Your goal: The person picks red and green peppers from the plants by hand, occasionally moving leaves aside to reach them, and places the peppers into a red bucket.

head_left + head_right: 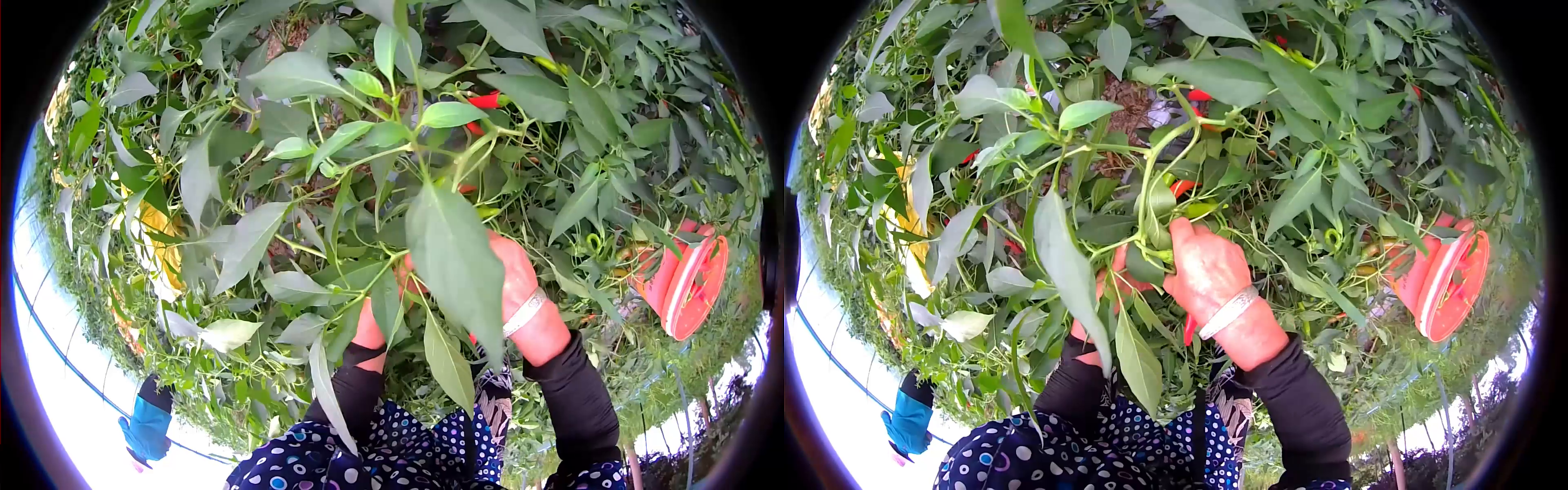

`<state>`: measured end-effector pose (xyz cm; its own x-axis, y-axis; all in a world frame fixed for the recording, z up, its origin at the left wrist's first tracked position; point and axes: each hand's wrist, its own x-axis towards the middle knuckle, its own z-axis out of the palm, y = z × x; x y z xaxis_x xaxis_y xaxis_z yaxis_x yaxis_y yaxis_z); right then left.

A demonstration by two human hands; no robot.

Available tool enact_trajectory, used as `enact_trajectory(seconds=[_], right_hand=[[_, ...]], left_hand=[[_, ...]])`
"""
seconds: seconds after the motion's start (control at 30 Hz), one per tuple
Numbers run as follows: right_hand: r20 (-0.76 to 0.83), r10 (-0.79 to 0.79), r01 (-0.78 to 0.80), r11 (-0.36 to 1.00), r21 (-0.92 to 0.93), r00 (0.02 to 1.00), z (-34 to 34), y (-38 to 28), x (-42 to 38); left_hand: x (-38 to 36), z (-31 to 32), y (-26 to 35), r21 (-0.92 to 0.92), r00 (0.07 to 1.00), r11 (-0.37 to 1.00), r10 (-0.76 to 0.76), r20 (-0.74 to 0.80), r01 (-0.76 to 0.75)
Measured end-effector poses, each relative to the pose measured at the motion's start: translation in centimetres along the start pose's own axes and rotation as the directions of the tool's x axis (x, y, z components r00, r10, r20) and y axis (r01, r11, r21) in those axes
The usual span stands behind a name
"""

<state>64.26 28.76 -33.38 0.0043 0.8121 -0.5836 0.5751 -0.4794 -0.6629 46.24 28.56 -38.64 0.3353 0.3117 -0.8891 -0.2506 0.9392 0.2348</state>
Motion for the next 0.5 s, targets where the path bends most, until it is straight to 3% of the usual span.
enact_trajectory(seconds=[0.07,0.13,0.2,0.23,0.3,0.37,0.4,0.47,0.5], right_hand=[[0.045,0.128,-0.112,0.958,-0.262,0.991,-1.6,-3.7,0.0],[0.042,0.145,-0.124,0.938,-0.323,0.989,-1.2,-3.5,0.1],[0.071,0.188,-0.146,0.906,-0.396,0.98,-0.9,-3.4,0.6],[0.042,0.172,-0.136,0.889,-0.438,0.984,-0.2,-3.1,0.7],[0.026,0.183,-0.15,0.875,-0.46,0.983,0.4,-3.1,0.7],[0.049,0.249,-0.202,0.871,-0.449,0.967,0.7,-2.7,1.1],[0.044,0.246,-0.202,0.871,-0.447,0.968,1.3,-2.5,1.0],[-0.033,0.231,-0.22,0.857,-0.466,0.972,2.6,-2.5,0.5],[-0.004,0.211,-0.188,0.867,-0.462,0.978,2.2,-3.2,0.3]], left_hand=[[-0.6,0.2,0.3,0.042,0.992,0.996,0.08,-0.098,-0.076],[-1.6,3.5,2.0,-0.116,0.986,0.98,0.162,-0.025,-0.164],[-2.0,3.5,2.9,0.134,0.985,0.977,0.169,-0.03,-0.164],[-2.6,4.0,2.9,0.19,0.978,0.978,0.121,-0.172,-0.088],[-2.8,5.0,3.4,0.279,0.974,0.96,0.083,-0.21,-0.022],[-3.8,9.3,5.3,0.051,0.949,0.967,0.256,-0.186,-0.251],[-4.3,9.6,5.5,0.009,0.973,0.993,0.118,-0.199,-0.119],[-6.0,11.2,7.4,-0.234,0.959,0.95,0.243,0.145,-0.206],[-2.8,6.5,2.5,0.076,0.978,0.987,0.15,-0.146,-0.14]])
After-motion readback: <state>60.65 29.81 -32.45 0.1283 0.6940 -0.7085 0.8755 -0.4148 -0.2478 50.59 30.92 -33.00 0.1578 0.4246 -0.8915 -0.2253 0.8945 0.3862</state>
